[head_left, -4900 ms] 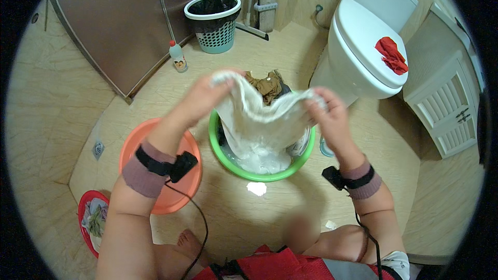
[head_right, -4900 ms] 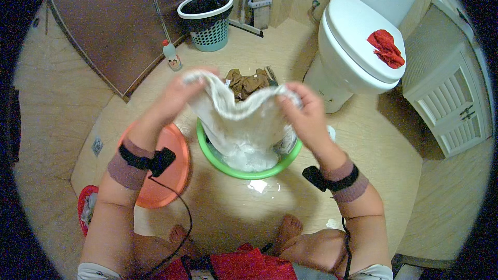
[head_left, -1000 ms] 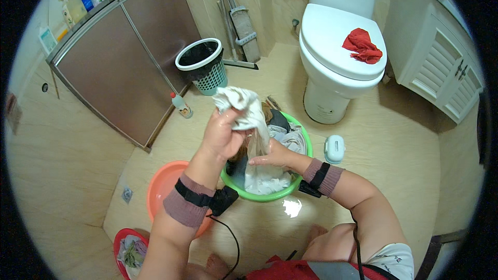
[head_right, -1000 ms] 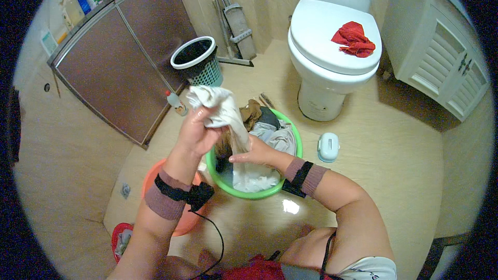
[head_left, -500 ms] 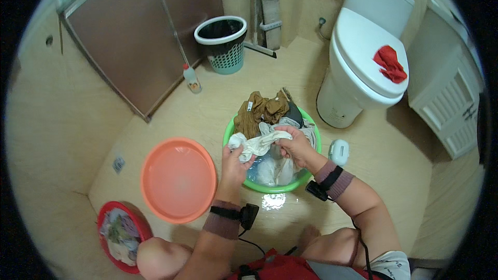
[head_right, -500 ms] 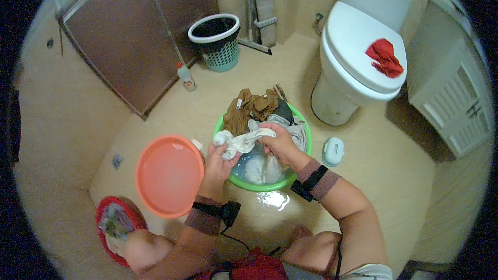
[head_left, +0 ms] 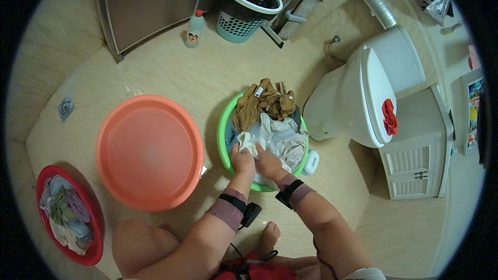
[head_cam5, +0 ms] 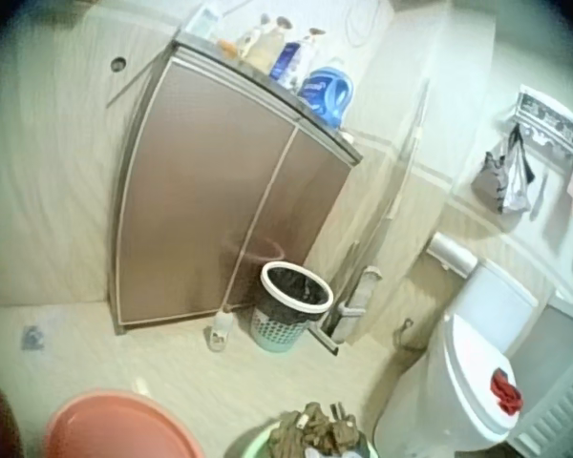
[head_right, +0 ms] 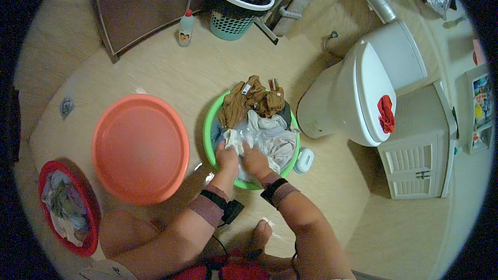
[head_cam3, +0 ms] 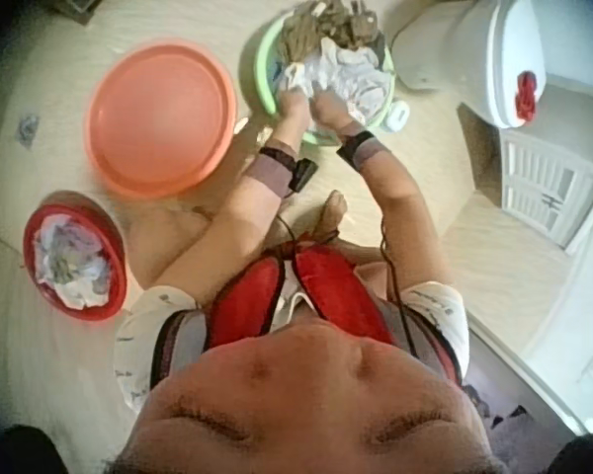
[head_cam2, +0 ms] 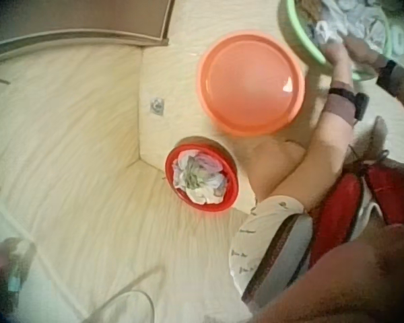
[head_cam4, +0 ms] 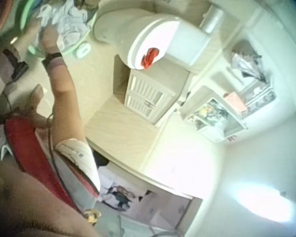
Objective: The person washes clothes by hand in a basin, applying soap to individual items and scrubbing them before wringing them out.
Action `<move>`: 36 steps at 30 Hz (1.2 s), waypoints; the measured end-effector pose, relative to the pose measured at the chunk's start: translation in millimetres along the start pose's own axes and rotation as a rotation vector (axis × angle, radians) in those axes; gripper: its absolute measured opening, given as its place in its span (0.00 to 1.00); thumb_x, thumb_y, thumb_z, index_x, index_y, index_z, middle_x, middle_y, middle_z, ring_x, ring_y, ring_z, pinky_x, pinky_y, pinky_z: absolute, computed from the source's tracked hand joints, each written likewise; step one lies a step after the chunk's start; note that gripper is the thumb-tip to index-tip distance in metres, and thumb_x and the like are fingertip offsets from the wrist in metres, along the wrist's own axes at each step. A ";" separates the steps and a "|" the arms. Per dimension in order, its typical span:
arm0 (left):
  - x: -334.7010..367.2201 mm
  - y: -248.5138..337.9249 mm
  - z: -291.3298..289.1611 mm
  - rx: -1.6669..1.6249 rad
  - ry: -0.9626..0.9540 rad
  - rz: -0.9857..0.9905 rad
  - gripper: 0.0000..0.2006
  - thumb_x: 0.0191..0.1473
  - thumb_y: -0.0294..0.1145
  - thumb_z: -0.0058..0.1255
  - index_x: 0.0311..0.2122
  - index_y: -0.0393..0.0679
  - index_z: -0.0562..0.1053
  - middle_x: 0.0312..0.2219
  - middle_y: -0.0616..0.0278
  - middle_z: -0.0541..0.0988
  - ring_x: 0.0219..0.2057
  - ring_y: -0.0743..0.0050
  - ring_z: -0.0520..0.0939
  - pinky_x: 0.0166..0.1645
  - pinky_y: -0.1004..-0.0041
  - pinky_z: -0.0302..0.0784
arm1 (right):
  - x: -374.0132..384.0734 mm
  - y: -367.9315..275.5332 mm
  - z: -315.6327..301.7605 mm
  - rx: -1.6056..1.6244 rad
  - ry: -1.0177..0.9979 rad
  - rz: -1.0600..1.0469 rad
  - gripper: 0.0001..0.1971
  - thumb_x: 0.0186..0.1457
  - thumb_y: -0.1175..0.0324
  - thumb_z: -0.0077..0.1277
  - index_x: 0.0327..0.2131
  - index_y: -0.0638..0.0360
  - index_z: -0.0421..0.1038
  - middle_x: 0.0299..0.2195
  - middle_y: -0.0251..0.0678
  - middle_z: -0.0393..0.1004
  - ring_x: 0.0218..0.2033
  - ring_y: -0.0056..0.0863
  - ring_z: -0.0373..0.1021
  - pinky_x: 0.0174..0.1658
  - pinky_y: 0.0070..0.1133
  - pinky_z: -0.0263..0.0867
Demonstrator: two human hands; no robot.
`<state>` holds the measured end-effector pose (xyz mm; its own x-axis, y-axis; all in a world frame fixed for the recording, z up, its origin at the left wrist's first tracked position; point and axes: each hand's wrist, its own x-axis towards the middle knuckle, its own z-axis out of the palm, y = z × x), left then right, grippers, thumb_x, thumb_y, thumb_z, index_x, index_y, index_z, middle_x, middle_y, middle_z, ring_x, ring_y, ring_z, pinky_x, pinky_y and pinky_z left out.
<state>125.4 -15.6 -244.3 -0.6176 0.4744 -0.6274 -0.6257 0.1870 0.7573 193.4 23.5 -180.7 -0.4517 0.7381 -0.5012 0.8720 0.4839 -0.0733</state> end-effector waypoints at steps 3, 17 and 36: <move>10.9 1.0 -4.2 -0.093 -0.114 -0.105 0.21 0.53 0.25 0.46 0.53 0.38 0.62 0.48 0.52 0.71 0.48 0.59 0.72 0.52 0.65 0.67 | 22.7 4.4 25.2 -0.122 -0.023 -0.020 0.26 0.53 0.64 0.43 0.57 0.53 0.56 0.45 0.58 0.66 0.41 0.53 0.70 0.43 0.39 0.67; 1.4 51.2 -19.6 -0.611 -0.343 -0.312 0.27 0.51 0.55 0.50 0.52 0.55 0.63 0.46 0.67 0.71 0.47 0.68 0.71 0.51 0.62 0.68 | -33.5 -37.0 -49.4 0.366 0.392 -0.357 0.16 0.41 0.66 0.56 0.36 0.62 0.71 0.33 0.48 0.72 0.35 0.48 0.70 0.38 0.34 0.67; 1.1 1.4 -8.2 -0.762 -0.578 -0.530 0.14 0.59 0.36 0.34 0.47 0.46 0.68 0.42 0.61 0.75 0.42 0.62 0.77 0.47 0.61 0.73 | -11.1 -30.0 -40.2 0.407 0.580 -0.010 0.14 0.49 0.58 0.53 0.23 0.60 0.73 0.21 0.49 0.72 0.23 0.49 0.70 0.27 0.35 0.67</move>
<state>119.9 -21.9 -245.4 0.0103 0.8603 -0.5097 -0.9998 0.0001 -0.0200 164.7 19.7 -138.2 -0.3895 0.9205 0.0327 0.8173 0.3617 -0.4486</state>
